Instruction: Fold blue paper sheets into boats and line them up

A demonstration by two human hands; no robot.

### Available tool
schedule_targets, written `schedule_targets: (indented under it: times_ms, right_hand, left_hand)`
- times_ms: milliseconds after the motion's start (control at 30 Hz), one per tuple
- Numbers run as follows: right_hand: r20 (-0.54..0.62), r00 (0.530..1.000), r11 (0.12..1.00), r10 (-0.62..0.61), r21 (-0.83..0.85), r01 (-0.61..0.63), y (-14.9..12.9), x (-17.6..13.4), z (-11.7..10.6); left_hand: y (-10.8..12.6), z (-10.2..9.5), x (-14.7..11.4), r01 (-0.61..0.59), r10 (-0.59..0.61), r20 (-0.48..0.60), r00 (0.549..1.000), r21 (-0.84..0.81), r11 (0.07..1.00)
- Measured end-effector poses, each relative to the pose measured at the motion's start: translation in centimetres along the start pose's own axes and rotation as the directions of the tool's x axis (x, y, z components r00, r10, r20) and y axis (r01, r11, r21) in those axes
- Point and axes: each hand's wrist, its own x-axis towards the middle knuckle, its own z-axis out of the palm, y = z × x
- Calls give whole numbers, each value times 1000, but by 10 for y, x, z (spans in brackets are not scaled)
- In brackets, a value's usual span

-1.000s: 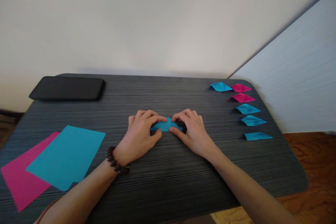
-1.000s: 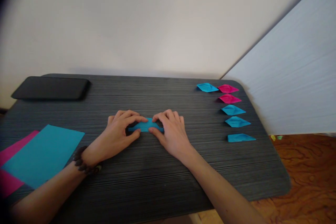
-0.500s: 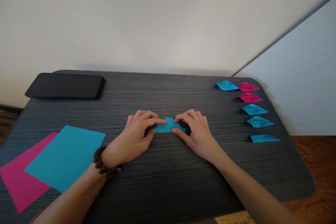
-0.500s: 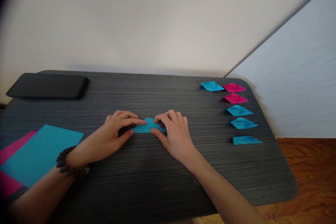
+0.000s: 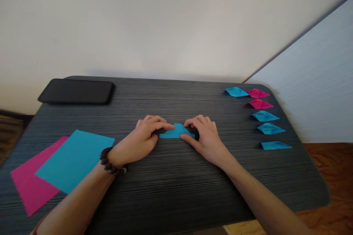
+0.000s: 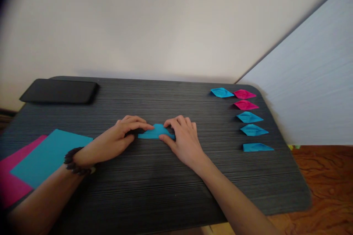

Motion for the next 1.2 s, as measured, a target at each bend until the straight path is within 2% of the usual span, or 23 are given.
schedule_targets:
  times_ms: [100,167,267,333,433,567,700,867,1033,1200]
  right_hand:
    - [-52,999,1000,-14,-6,14,2,-1,4]
    - [-95,995,1000,-26,-17,24,3,-1,8]
    - [-140,989,998,-42,-44,36,4,-1,13]
    - [-146,988,998,-52,-49,46,5,-2,13]
    - [-131,988,996,-79,-37,75,7,-3,11]
    - [-129,985,993,-118,5,119,9,-5,8]
    - [-134,980,984,-150,75,161,11,2,9]
    - [-161,974,970,-160,159,186,14,17,12]
    - [-208,975,917,-81,369,154,16,21,12]
    - [-222,975,830,-9,543,131,16,16,13]
  left_hand:
    - [2,10,0,16,-13,-106,994,31,999]
    - [3,20,0,35,-6,-249,968,109,993]
    - [3,32,0,33,59,-319,946,276,961]
    - [2,36,0,19,89,-324,942,316,949]
    - [-1,36,1,2,101,-340,935,289,957]
    - [-2,33,4,-3,53,-381,923,131,991]
    - [-3,30,12,-21,4,-340,940,-46,999]
    - [-5,24,20,-6,-19,-316,949,-81,997]
    - [-3,20,17,29,-67,-313,947,-125,992]
    - [-1,14,15,25,-89,-216,972,-283,959]
